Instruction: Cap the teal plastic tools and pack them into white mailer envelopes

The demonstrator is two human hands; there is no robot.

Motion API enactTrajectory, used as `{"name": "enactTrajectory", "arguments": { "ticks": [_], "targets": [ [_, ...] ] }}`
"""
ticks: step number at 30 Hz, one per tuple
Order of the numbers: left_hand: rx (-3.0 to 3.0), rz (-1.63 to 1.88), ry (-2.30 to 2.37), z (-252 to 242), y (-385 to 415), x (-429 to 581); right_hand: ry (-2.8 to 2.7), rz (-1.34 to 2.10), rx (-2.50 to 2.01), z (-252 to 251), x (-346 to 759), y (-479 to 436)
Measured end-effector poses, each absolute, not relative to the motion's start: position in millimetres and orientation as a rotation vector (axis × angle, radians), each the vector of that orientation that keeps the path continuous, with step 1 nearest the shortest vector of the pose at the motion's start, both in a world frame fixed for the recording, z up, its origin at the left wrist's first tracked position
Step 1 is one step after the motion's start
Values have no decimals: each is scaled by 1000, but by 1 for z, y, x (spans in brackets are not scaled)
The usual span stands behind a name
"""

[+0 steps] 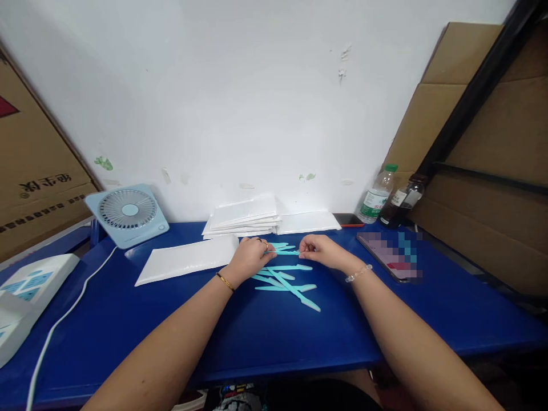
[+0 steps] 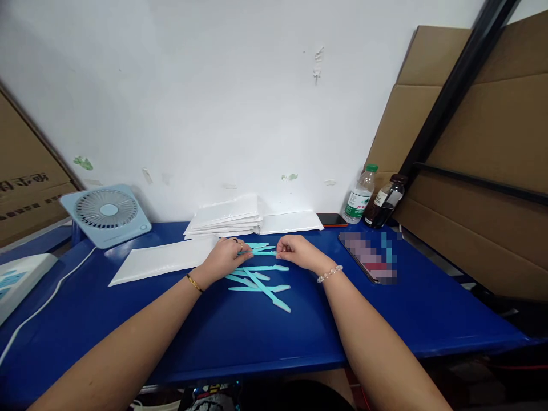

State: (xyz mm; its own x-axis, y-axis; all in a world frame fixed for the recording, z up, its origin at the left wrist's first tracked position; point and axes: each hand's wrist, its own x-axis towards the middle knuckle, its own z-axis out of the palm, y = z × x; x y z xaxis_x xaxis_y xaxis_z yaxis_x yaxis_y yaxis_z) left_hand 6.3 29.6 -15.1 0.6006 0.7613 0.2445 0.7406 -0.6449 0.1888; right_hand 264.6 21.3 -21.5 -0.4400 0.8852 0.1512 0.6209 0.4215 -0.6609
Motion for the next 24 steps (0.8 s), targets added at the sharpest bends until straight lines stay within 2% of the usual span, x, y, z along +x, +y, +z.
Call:
{"name": "enactTrajectory", "arguments": {
  "ticks": [7,12,17,24],
  "targets": [
    [2599,615,1560,-11,43,-15,-2175,566,-1401,-19,278,22],
    [2632,589,1251,-11,28,-2,-2472,662,-1244,-13,259,9],
    [2711,444,1065,-18,20,12,-2419,685,-1294,-13,249,6],
    [2736,537,1353,-16,35,1,-2139,728,-1364,-17,266,18]
  ]
}}
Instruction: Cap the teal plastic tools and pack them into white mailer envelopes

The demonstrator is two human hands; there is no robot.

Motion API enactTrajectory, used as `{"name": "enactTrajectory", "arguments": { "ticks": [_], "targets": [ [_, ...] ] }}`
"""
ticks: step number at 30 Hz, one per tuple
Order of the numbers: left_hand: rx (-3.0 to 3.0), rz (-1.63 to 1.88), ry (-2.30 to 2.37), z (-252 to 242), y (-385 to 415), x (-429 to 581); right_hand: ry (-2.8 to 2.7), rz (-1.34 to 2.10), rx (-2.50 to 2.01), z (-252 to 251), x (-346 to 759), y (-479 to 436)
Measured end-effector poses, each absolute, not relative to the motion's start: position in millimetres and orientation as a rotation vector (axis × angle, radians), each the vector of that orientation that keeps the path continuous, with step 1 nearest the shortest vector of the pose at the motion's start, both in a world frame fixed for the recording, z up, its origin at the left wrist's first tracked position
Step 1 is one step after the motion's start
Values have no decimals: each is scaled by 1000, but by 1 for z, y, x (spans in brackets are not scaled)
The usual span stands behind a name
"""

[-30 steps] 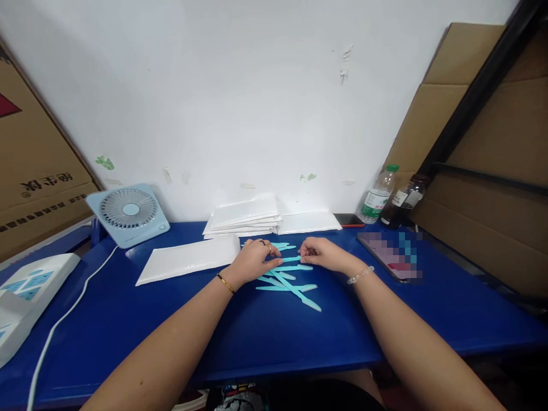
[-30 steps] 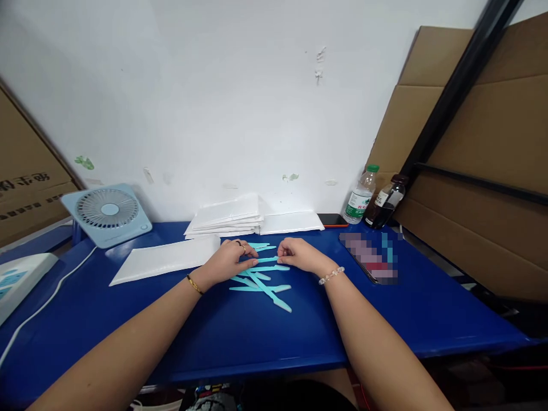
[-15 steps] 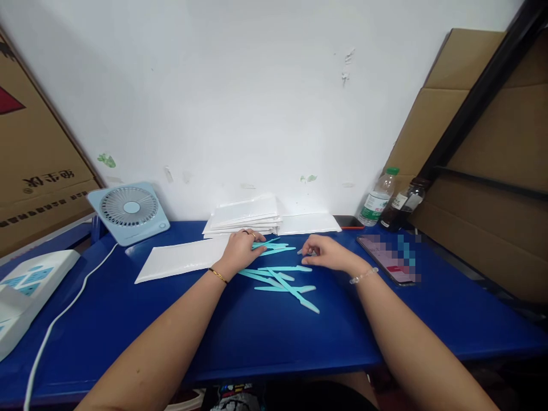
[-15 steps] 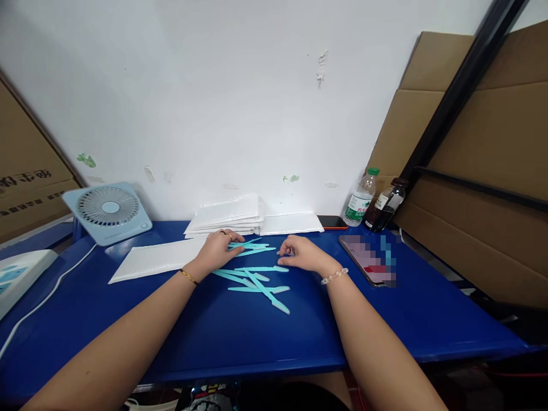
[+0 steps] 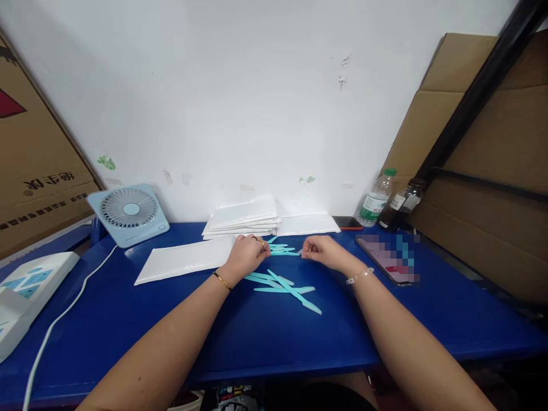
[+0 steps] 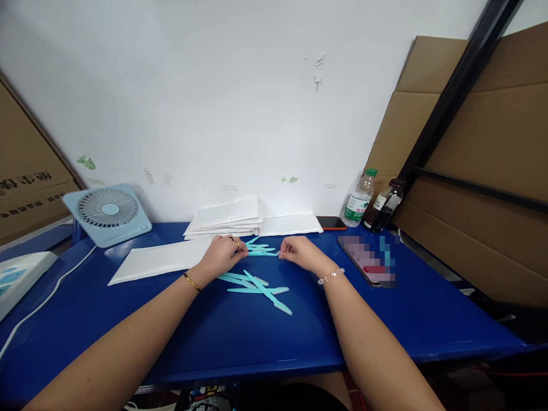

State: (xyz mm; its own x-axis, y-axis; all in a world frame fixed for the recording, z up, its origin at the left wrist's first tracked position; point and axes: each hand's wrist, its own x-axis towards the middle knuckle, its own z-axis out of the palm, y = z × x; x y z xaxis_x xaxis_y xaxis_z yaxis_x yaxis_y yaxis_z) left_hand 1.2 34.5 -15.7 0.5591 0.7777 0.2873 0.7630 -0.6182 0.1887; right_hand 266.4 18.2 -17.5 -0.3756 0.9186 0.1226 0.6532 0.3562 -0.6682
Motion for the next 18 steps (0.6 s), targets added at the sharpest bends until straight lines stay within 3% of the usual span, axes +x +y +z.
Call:
{"name": "enactTrajectory", "arguments": {
  "ticks": [4,9,13,18],
  "targets": [
    [2606,632,1475,-7,36,-9,-2079,563,-1452,-19,274,23],
    [2619,447,957,-1,21,-2,-2215,412,-1324,-18,266,18],
    [2586,268,870,-7,16,6,-2198,560,-1332,-12,265,15],
    [2319,475,1040,-15,29,1,-2111,961,-1264,-1,267,9]
  ]
}}
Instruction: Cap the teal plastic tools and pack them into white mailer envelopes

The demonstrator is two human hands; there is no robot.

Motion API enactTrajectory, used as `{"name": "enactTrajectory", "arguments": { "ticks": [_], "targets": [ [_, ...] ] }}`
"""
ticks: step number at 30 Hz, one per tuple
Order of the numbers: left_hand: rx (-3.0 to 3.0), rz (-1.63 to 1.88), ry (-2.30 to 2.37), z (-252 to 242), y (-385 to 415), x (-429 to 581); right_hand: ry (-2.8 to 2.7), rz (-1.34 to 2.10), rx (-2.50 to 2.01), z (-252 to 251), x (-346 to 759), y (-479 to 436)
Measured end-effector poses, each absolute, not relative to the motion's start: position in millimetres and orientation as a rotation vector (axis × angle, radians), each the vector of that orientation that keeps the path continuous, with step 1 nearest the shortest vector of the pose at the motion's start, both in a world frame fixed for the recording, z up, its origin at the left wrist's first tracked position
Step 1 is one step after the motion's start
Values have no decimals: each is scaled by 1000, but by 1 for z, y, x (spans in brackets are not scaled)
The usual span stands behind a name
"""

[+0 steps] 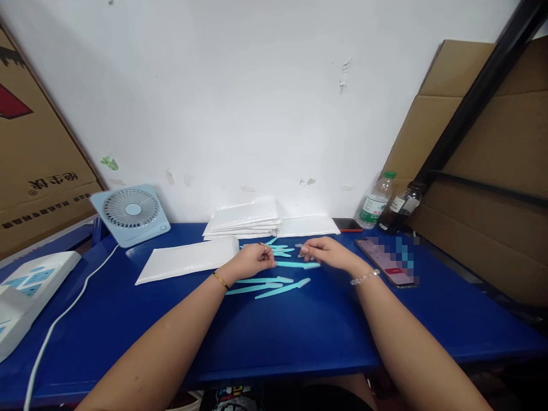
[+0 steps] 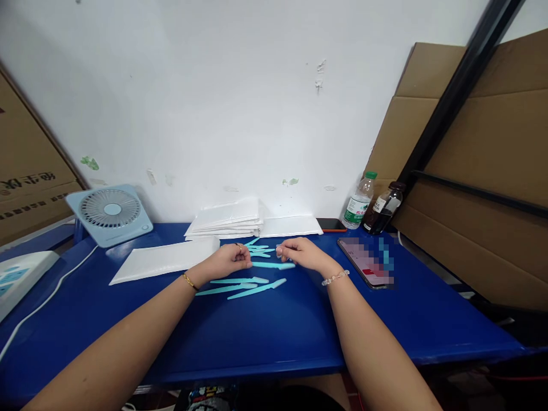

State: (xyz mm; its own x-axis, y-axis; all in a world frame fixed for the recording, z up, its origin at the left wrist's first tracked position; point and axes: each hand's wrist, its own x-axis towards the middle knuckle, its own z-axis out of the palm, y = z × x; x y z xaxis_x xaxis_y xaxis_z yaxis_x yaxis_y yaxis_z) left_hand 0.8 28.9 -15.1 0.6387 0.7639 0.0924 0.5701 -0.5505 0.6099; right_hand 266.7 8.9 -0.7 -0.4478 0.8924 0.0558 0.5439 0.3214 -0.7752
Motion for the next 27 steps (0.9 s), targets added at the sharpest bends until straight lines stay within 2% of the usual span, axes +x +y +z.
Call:
{"name": "enactTrajectory", "arguments": {
  "ticks": [3,8,13,16,21,27],
  "targets": [
    [2232,568,1151,-18,37,-5,-2077,1084,-1247,0,265,7],
    [2265,539,1239,-18,45,-14,-1997,1077,-1279,-6,270,13],
    [2416,594,1478,-7,47,-27,-1993,768,-1411,-11,282,22],
    [2504,472,1266,-1,39,-27,-2098,561,-1416,-14,279,22],
    [2512,139,1026,-2,23,-12,-2232,570,-1332,-12,263,13],
    [2576,254,1122,-5,18,0,-2410,725,-1163,-10,242,2]
  ]
}}
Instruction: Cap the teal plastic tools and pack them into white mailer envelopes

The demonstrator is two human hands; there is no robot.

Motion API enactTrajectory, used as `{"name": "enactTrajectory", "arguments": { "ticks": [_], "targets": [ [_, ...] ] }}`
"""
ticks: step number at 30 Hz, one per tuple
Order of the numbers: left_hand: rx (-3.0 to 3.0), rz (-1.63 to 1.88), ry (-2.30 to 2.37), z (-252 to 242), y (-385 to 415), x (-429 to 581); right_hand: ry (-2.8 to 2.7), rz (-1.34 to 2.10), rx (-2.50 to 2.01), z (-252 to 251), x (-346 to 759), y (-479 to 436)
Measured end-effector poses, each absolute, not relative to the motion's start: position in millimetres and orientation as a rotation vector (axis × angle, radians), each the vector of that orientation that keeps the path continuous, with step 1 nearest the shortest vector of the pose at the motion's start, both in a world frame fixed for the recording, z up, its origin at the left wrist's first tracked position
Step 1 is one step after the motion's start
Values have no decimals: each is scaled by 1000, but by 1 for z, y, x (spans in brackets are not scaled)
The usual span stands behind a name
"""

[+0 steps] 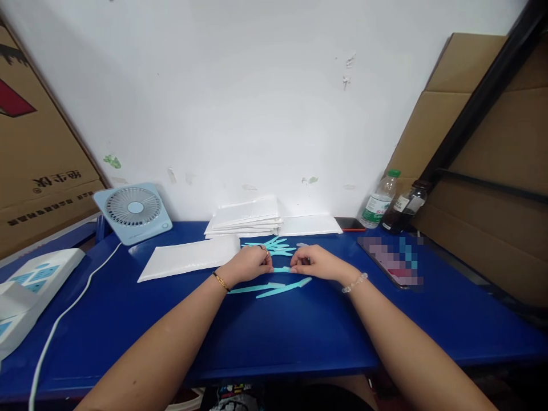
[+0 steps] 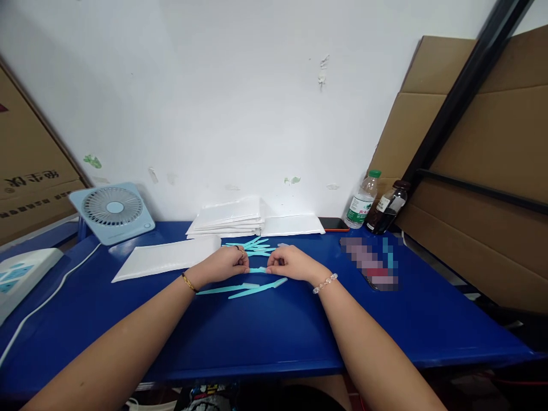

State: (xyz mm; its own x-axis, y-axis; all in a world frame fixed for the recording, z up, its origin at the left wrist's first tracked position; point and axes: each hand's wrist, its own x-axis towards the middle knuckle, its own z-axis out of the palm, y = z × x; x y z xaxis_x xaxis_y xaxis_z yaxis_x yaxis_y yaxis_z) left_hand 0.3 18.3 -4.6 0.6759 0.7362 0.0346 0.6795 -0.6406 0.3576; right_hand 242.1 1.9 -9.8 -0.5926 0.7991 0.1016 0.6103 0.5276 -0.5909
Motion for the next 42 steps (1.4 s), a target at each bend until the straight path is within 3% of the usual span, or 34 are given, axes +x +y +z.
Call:
{"name": "enactTrajectory", "arguments": {
  "ticks": [12,20,29,36,38,42],
  "targets": [
    [2512,605,1538,-5,30,-7,-2202,480,-1349,-9,271,16],
    [2476,426,1110,3,10,5,-2635,856,-1139,-1,253,-3],
    [2678,267,969,-1,-3,18,-2459,963,-1163,-2,254,-2],
    [2627,570,1418,10,17,-5,-2163,477,-1412,-12,277,19],
    [2580,482,1401,15,16,-11,-2167,418,-1397,-12,279,20],
    [2459,-16,1156,19,3,-13,-2260,531,-1297,-7,267,10]
  ]
}}
